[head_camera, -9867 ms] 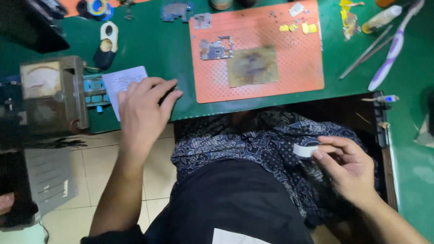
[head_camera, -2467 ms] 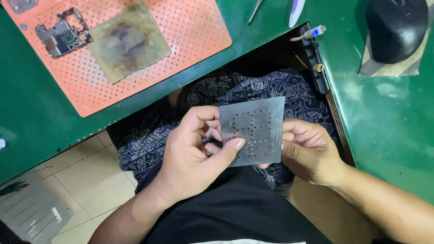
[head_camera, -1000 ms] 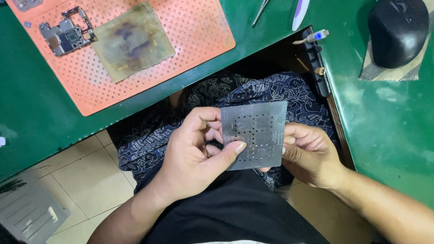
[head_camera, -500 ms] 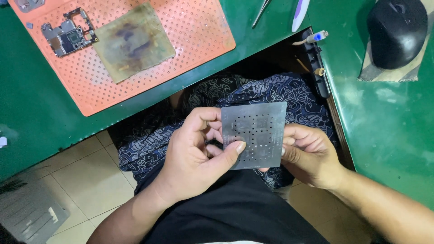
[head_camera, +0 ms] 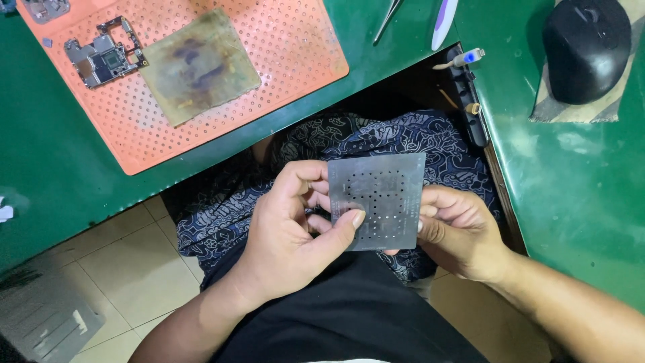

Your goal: Cleaning a reballing stencil and aligning a small electronic component using adhesive tape for mobile phone repair.

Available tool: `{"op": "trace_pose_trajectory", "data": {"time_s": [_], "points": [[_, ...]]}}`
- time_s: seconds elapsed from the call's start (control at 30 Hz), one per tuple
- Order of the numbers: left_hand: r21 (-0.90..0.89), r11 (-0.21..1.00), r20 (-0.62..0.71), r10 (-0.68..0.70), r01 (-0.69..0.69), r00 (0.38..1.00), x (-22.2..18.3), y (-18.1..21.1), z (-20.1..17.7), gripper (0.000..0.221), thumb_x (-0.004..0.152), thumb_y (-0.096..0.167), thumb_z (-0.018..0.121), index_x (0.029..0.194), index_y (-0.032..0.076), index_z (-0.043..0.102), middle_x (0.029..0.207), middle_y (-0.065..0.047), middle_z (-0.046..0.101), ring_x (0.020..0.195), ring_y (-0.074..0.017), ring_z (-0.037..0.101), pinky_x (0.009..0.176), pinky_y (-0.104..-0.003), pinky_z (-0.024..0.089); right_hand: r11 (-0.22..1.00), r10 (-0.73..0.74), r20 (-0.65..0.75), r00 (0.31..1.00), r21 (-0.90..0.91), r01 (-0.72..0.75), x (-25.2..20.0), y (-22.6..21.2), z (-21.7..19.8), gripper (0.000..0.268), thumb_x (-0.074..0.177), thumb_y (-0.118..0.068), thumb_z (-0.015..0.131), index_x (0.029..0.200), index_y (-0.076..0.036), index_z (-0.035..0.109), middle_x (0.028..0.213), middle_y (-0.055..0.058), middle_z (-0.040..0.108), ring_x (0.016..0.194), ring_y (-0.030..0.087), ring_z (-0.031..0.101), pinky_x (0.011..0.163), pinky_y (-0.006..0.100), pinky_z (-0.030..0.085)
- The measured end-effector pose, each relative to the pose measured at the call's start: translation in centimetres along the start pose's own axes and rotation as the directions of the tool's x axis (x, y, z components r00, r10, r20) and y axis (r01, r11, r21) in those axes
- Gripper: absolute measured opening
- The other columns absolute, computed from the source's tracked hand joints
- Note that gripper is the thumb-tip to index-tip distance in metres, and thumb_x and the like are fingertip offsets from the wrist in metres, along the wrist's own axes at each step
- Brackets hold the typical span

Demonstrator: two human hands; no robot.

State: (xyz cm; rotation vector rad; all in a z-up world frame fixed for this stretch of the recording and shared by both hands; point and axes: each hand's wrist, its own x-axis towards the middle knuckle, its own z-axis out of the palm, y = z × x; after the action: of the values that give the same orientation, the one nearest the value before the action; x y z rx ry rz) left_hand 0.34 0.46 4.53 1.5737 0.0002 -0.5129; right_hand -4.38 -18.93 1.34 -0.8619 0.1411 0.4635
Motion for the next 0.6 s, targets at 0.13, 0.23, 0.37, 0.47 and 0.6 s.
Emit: {"op": "trace_pose_trajectory", "data": {"time_s": [0.13, 0.23, 0.37, 0.47, 0.6], "points": [[-0.005, 0.999, 0.004, 0.045, -0.045, 0.999, 0.01, -0.12, 0.03, 0.031, 0.071, 0.005, 0.063, 0.097, 0.005, 0.046, 0.074, -0.004, 0.054, 0.063, -0.0060, 0.049, 0.042, -0.014, 0.041, 1.000, -0.007, 0.005, 1.000, -0.016, 0.007, 0.20, -0.12, 0.20, 0.026, 0.082, -0.007, 0.056, 0.098, 0.013, 0.051, 0.078, 0.024, 0.061, 0.065, 0.031, 0.062, 0.066, 0.037, 0.052], [-0.001, 1.000, -0.002, 0.029, -0.029, 1.000, 0.05, -0.20, 0.05, 0.031, 0.071, 0.006, 0.064, 0.097, 0.005, 0.046, 0.073, -0.003, 0.054, 0.062, -0.0055, 0.049, 0.042, -0.014, 0.042, 1.000, -0.018, 0.015, 1.000, -0.001, 0.018, 0.26, -0.10, 0.18, 0.025, 0.083, -0.008, 0.055, 0.097, 0.012, 0.051, 0.078, 0.024, 0.060, 0.066, 0.030, 0.061, 0.065, 0.037, 0.052], [-0.001, 0.999, 0.002, 0.039, -0.039, 0.999, 0.05, -0.17, 0.09, 0.032, 0.071, 0.007, 0.063, 0.098, 0.004, 0.046, 0.074, -0.004, 0.054, 0.062, -0.0056, 0.050, 0.043, -0.014, 0.043, 1.000, -0.019, 0.015, 1.000, 0.008, 0.019, 0.15, 0.00, 0.07, 0.025, 0.083, -0.007, 0.054, 0.099, 0.012, 0.050, 0.078, 0.024, 0.061, 0.066, 0.030, 0.061, 0.066, 0.037, 0.052], [0.000, 0.999, -0.007, 0.048, -0.048, 0.999, 0.04, -0.09, 0.18, 0.031, 0.071, 0.006, 0.063, 0.097, 0.004, 0.046, 0.074, -0.005, 0.056, 0.063, -0.0060, 0.050, 0.042, -0.014, 0.044, 1.000, -0.019, 0.008, 1.000, 0.012, 0.019, 0.12, 0.07, 0.00, 0.024, 0.083, -0.006, 0.054, 0.099, 0.011, 0.051, 0.078, 0.024, 0.061, 0.065, 0.031, 0.061, 0.066, 0.037, 0.052], [-0.007, 0.998, -0.014, 0.060, -0.060, 0.998, -0.02, -0.07, 0.23, 0.032, 0.070, 0.005, 0.063, 0.097, 0.003, 0.045, 0.076, -0.006, 0.057, 0.064, -0.0067, 0.050, 0.043, -0.015, 0.044, 1.000, -0.018, 0.010, 1.000, 0.016, 0.018, 0.11, 0.06, -0.02, 0.024, 0.083, -0.007, 0.054, 0.099, 0.011, 0.051, 0.077, 0.025, 0.061, 0.065, 0.031, 0.061, 0.065, 0.038, 0.052]]}}
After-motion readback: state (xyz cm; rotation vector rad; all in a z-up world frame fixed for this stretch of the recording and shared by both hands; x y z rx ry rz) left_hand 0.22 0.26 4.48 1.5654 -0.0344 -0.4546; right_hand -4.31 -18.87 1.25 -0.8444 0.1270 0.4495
